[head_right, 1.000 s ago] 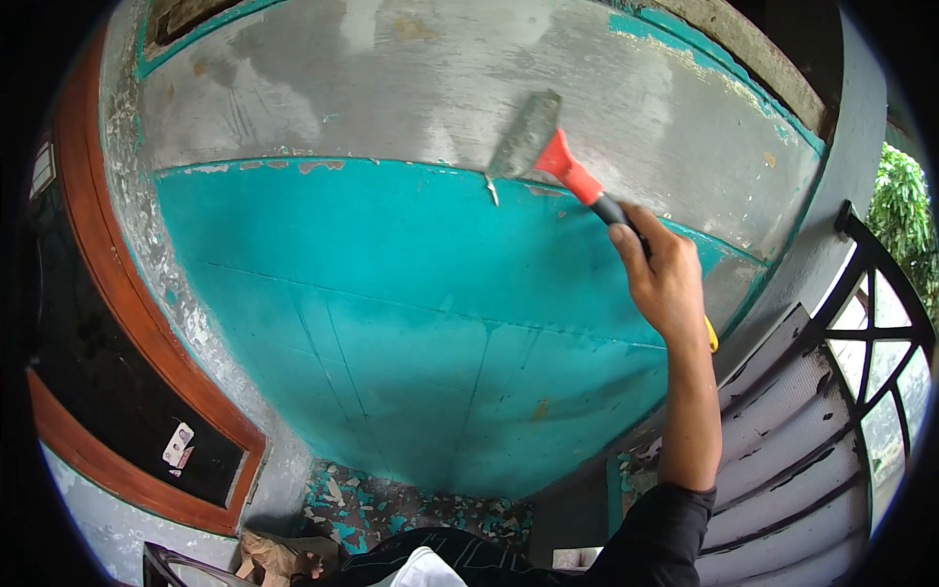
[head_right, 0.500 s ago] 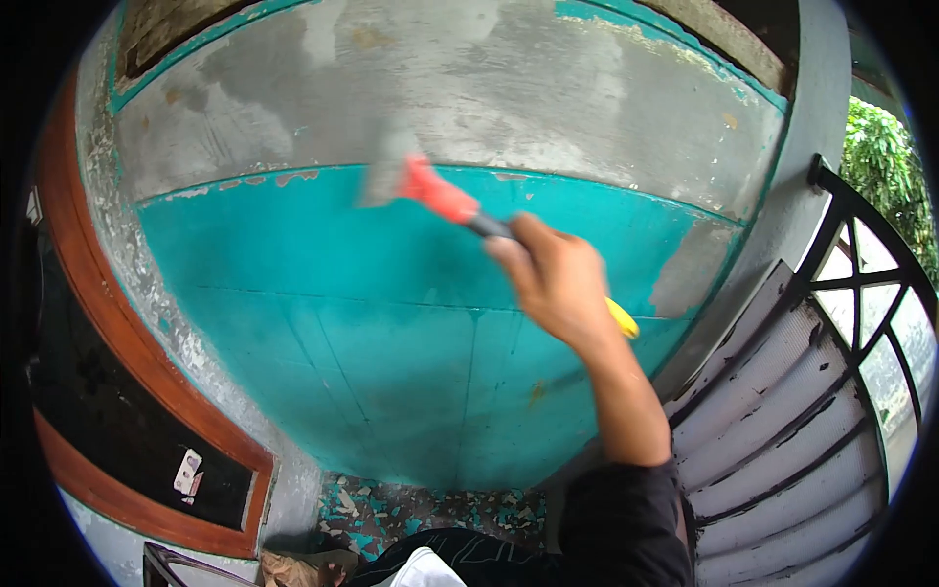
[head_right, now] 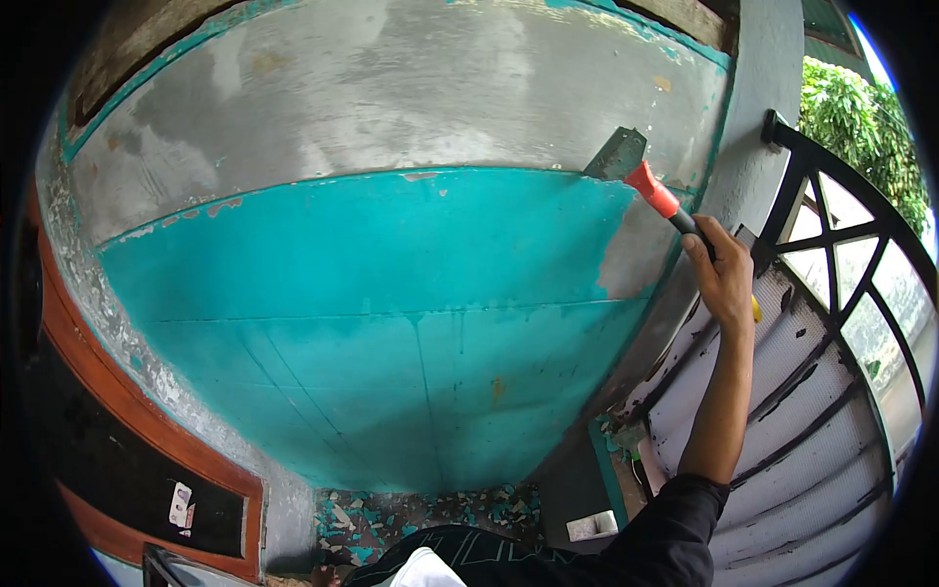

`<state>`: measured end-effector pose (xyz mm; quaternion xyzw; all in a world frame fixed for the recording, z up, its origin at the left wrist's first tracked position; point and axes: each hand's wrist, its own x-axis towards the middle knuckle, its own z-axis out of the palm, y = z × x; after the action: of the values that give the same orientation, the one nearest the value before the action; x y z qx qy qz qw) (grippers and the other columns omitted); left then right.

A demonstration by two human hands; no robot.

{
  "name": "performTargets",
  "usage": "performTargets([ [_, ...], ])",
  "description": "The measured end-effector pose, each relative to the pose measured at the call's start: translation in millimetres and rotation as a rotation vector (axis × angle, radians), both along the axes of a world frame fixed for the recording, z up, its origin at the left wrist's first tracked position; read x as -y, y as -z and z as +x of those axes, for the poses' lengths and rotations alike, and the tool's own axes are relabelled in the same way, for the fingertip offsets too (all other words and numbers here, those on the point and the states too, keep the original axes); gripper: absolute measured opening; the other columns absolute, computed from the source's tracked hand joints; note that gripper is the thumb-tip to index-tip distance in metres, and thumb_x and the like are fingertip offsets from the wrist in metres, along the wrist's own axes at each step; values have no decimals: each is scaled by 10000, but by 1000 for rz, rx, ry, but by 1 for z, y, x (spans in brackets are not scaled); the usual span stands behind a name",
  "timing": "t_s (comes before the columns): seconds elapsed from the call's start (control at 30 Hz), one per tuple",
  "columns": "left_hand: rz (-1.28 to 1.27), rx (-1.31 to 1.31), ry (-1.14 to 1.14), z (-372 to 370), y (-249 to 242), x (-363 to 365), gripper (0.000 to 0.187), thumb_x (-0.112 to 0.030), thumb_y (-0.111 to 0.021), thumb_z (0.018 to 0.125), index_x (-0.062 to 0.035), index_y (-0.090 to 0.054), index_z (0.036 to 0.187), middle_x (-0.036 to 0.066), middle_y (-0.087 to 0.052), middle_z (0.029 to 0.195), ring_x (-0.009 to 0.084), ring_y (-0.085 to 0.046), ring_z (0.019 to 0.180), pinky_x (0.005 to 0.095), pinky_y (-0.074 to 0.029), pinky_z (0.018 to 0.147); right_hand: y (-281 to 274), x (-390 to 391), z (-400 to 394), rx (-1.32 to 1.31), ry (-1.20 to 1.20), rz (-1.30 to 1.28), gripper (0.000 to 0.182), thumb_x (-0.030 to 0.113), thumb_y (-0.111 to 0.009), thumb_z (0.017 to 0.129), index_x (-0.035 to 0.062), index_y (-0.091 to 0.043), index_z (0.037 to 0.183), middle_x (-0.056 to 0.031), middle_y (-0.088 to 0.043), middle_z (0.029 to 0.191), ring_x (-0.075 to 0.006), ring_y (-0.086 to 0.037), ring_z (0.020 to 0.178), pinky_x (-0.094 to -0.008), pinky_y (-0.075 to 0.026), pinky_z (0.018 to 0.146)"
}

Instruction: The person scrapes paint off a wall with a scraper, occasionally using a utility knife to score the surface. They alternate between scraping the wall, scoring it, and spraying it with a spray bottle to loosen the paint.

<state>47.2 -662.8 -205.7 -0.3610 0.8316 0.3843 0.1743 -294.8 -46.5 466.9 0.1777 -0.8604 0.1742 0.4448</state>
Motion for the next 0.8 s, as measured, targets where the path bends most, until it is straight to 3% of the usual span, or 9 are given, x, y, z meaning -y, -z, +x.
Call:
performTargets([
  [0.27, -75, -28, -24, -10, -22, -25, 244, -253, -577, 893, -34, -577, 1001, 178, -654, 938, 353, -630, 927, 451, -501, 756, -20, -7, -14, 73, -108, -9, 319, 211, -649, 884, -19, -621, 1102, -128, -587, 774, -196, -569, 702, -310, -455, 679],
  [0.4, -102, -34, -92, -6, -47, -49, 259, -252, -588, 885, -27, -577, 1014, 194, -655, 957, 370, -627, 955, 453, -500, 778, -18, -12, -18, -51, -161, 72, 327, 193, -656, 865, -21, -622, 1110, -149, -617, 806, -241, -598, 705, -319, -464, 690],
  [0.57, -123, -24, -174, -1, -76, -86, 279, -250, -601, 874, -19, -576, 1029, 214, -657, 979, 392, -624, 991, 455, -498, 805, -19, -18, -36, -56, -196, 69, 346, 250, -652, 888, -15, -629, 1110, -126, -623, 814, -210, -600, 711, -312, -468, 681],
  [0.8, -195, -201, -230, -80, -112, -97, 393, -268, -603, 864, 24, -576, 1126, 236, -666, 1041, 397, -634, 997, 441, -507, 825, -23, -4, -16, -189, -134, 146, 296, 164, -665, 851, -7, -640, 1091, -148, -644, 843, -256, -649, 745, -335, -492, 700],
])
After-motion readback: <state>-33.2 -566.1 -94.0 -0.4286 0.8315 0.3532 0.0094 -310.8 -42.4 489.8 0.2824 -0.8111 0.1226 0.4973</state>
